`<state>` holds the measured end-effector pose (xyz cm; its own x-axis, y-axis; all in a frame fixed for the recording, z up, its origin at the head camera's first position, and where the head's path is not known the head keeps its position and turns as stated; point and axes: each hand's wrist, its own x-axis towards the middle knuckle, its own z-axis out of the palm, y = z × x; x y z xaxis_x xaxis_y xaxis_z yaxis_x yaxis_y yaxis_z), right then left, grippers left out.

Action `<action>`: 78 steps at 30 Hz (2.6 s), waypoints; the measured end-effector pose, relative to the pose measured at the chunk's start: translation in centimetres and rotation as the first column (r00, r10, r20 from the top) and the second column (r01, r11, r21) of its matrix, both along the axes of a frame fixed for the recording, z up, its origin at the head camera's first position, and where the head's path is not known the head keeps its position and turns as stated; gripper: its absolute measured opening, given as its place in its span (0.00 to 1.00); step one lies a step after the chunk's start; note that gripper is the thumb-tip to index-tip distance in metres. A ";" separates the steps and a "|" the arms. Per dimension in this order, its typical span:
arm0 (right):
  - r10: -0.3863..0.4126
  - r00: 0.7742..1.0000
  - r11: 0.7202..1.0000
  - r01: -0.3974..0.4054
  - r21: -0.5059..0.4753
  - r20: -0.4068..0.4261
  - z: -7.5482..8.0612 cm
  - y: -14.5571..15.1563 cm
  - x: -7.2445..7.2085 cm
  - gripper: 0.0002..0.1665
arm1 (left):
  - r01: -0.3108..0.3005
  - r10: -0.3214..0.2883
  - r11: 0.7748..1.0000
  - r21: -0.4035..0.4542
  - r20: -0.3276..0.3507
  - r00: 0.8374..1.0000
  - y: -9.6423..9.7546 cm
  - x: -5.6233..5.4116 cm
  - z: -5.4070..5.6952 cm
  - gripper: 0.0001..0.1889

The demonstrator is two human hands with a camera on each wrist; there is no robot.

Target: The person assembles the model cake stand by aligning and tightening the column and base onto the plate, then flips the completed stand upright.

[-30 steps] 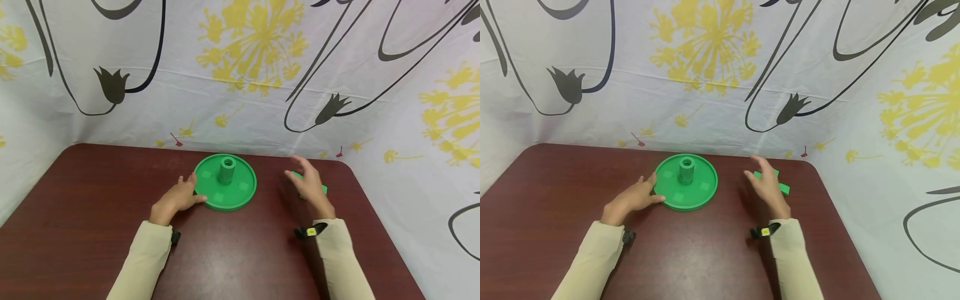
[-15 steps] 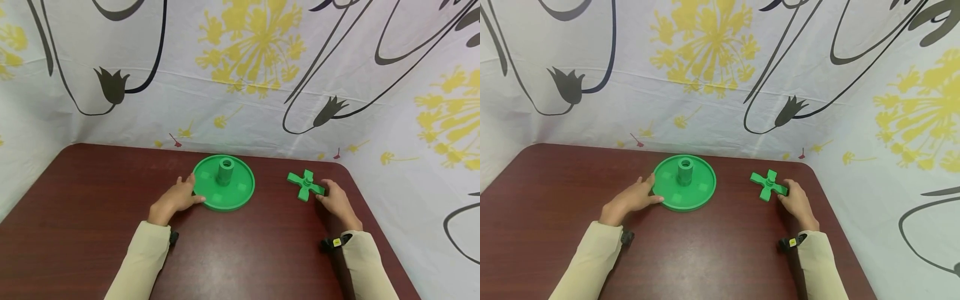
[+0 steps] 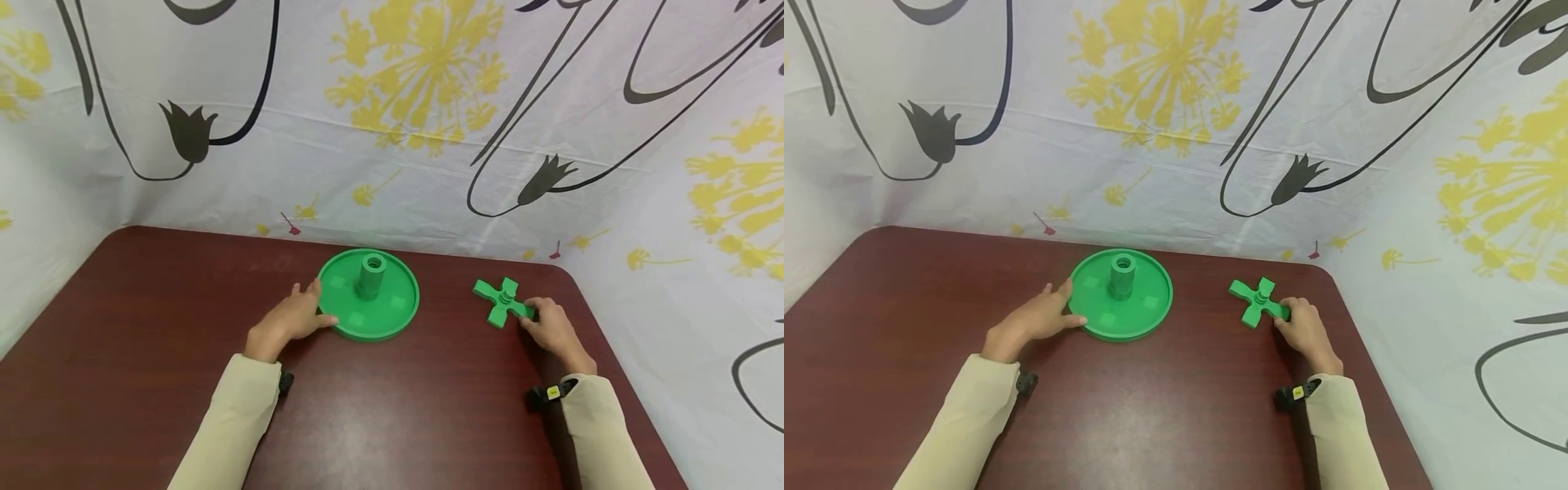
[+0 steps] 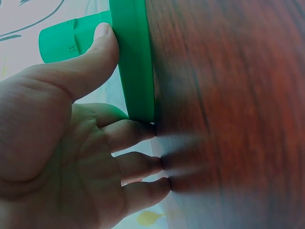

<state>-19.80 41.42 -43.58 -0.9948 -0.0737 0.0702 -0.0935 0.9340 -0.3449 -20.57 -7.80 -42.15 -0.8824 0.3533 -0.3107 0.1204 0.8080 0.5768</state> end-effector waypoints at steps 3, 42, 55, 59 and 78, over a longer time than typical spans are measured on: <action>-0.002 1.000 0.999 0.002 -0.043 0.004 0.4 0.0 -0.1 0.21 | 0.003 -0.003 1.000 -0.007 0.000 1.000 0.0 -0.3 0.2 0.47; -0.208 0.966 0.536 -0.018 -0.844 -0.152 4.1 -12.1 -2.2 0.11 | -0.017 0.017 1.000 0.014 0.018 1.000 0.2 0.1 -0.5 0.46; -0.090 0.980 0.522 -0.104 -0.846 -0.176 4.5 -16.3 -2.5 0.16 | -0.011 0.011 1.000 0.012 0.008 1.000 0.2 0.0 -0.3 0.46; -0.035 0.979 0.510 -0.154 -0.846 -0.200 4.8 -18.0 -2.9 0.19 | -0.014 0.014 1.000 0.007 0.005 1.000 0.1 -0.2 -0.3 0.46; 0.108 0.957 0.563 -0.282 -0.777 -0.270 6.2 -24.0 -4.5 0.19 | -0.005 0.005 1.000 -0.012 -0.008 1.000 0.1 -0.3 -0.2 0.46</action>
